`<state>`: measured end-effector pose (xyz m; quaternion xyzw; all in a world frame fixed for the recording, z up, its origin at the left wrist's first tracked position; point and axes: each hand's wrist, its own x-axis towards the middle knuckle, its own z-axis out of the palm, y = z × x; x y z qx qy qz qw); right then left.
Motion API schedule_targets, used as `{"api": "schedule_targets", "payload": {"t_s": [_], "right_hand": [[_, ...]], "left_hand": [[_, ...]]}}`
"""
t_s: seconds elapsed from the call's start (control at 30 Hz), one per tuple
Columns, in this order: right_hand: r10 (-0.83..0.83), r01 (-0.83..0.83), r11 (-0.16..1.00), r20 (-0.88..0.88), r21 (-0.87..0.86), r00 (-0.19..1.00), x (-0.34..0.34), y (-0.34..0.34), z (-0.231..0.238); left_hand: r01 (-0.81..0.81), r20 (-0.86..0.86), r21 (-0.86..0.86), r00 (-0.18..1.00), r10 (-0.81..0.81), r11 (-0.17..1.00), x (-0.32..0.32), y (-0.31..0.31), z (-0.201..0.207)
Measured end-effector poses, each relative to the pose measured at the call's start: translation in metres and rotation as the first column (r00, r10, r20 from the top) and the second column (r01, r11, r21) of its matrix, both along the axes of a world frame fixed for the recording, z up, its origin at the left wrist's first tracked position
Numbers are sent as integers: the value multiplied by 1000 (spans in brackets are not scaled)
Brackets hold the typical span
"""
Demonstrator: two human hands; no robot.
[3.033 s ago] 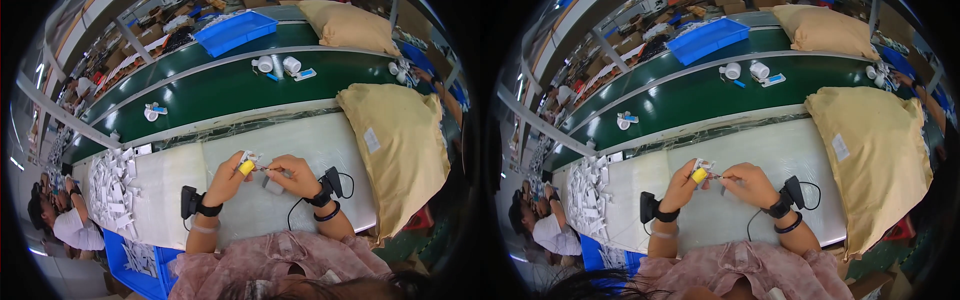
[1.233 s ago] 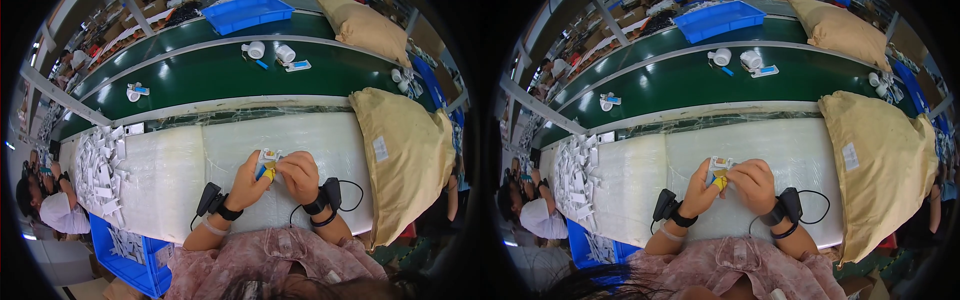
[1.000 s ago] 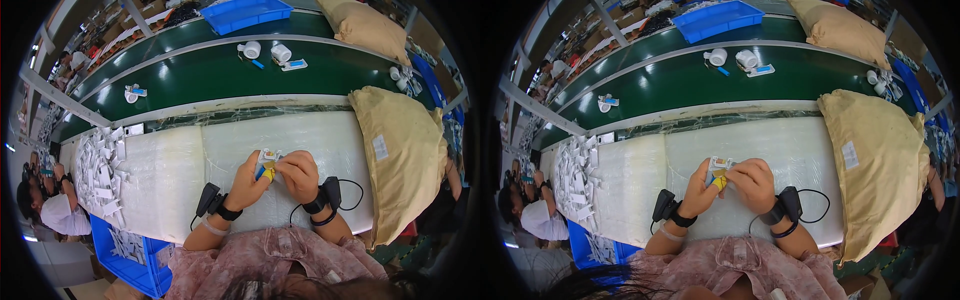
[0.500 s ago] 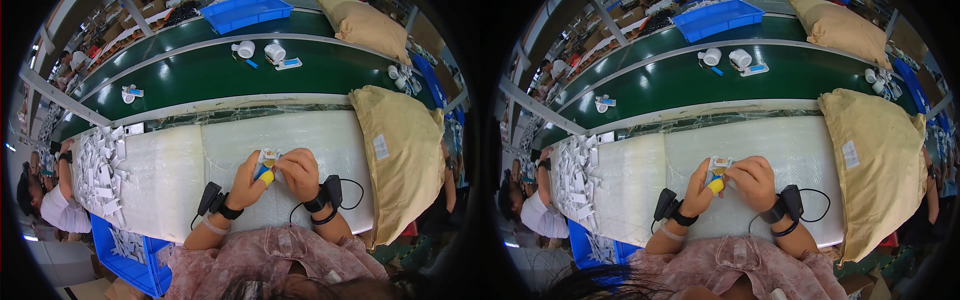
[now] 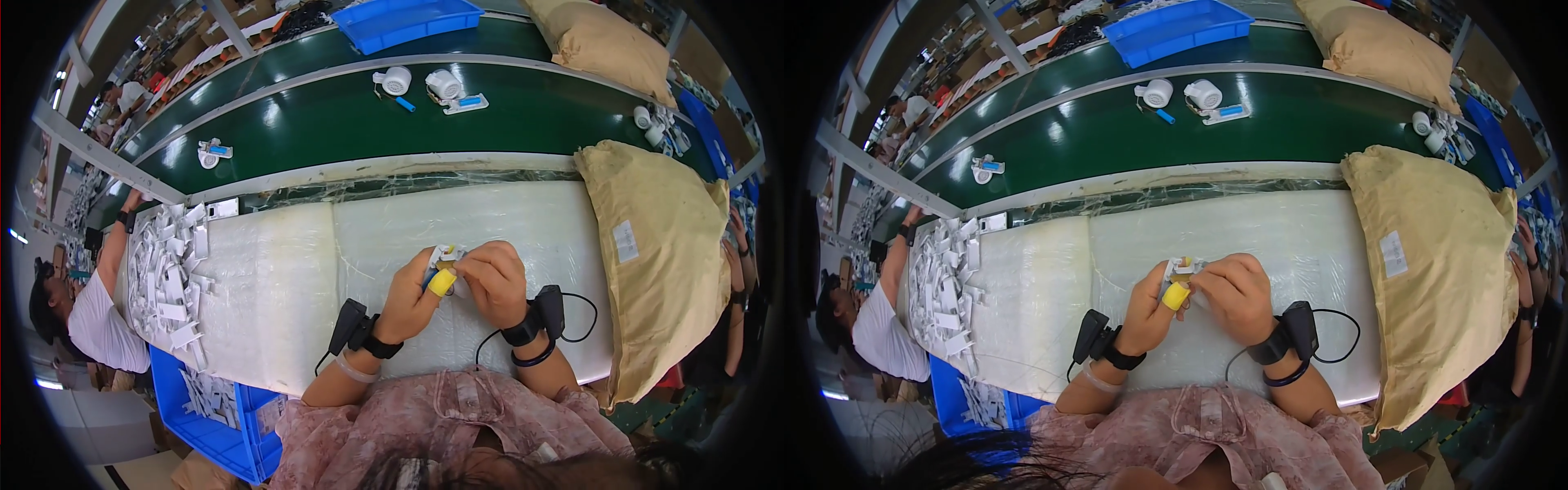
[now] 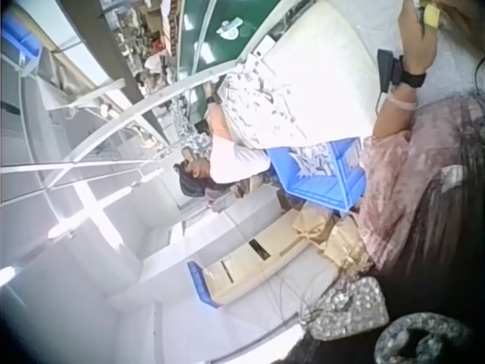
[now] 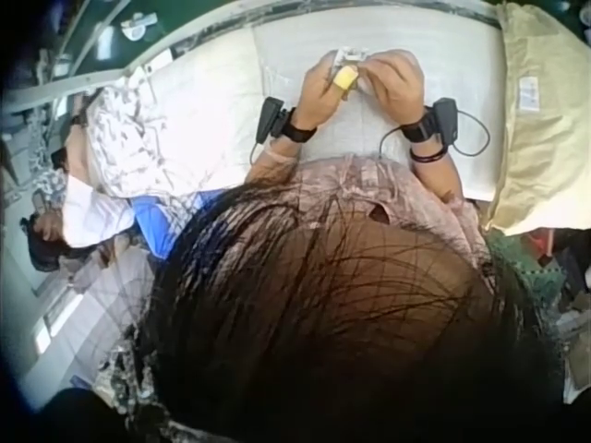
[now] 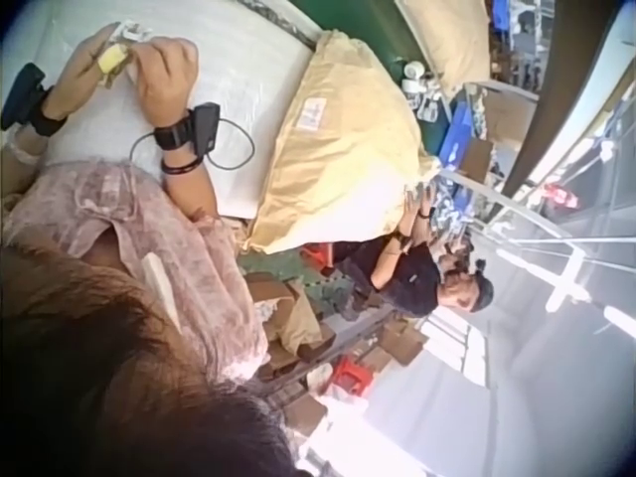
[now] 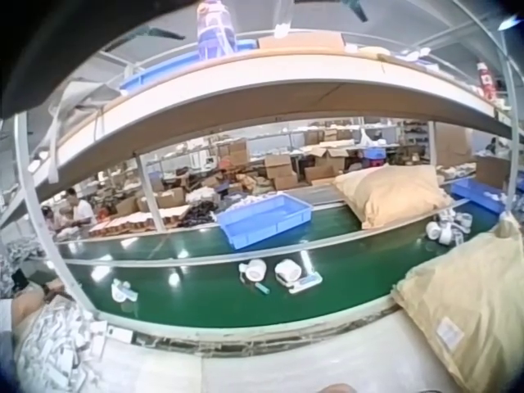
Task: Assembling and inspecting small electronic components on a production line.
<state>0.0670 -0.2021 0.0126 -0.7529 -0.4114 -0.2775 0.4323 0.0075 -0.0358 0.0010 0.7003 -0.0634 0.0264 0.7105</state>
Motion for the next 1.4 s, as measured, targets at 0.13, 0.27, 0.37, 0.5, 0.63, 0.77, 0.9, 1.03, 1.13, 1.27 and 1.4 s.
{"api": "schedule_targets", "payload": {"t_s": [0.13,0.27,0.37,0.5,0.63,0.77,0.9,1.03,1.13,1.27,1.4], "right_hand": [[-2,2,1000,-6,-3,1000,-2,1,2],[-31,31,1000,-21,-2,999,-5,2,0],[-31,31,999,-25,21,999,-6,4,-2],[-22,22,1000,-30,7,999,-6,5,2],[24,-22,999,-75,31,997,-7,6,3],[11,-10,999,-32,36,999,-6,5,0],[1,5,996,-63,92,998,-11,7,-5],[7,-5,998,-23,56,1000,-9,6,-2],[2,-1,999,-21,42,1000,-10,7,0],[-12,14,998,-48,53,999,-11,8,1],[-25,31,997,-85,66,996,-16,10,-3]], "left_hand": [[-20,0,-3,1000,20,1000,-1,-2,3],[-67,35,30,997,66,997,0,-4,2],[-98,59,73,994,94,992,0,-5,4],[-116,91,164,991,102,980,1,-3,3],[-56,10,111,998,55,992,2,-2,5],[1,-41,122,999,4,993,0,0,10],[9,-117,108,993,4,994,-1,0,17],[16,-121,118,993,-1,993,-1,0,16],[-36,9,126,999,36,991,-1,-2,9],[-62,-6,116,998,63,991,0,-2,8],[-126,74,208,991,113,970,-2,-3,6]]}}
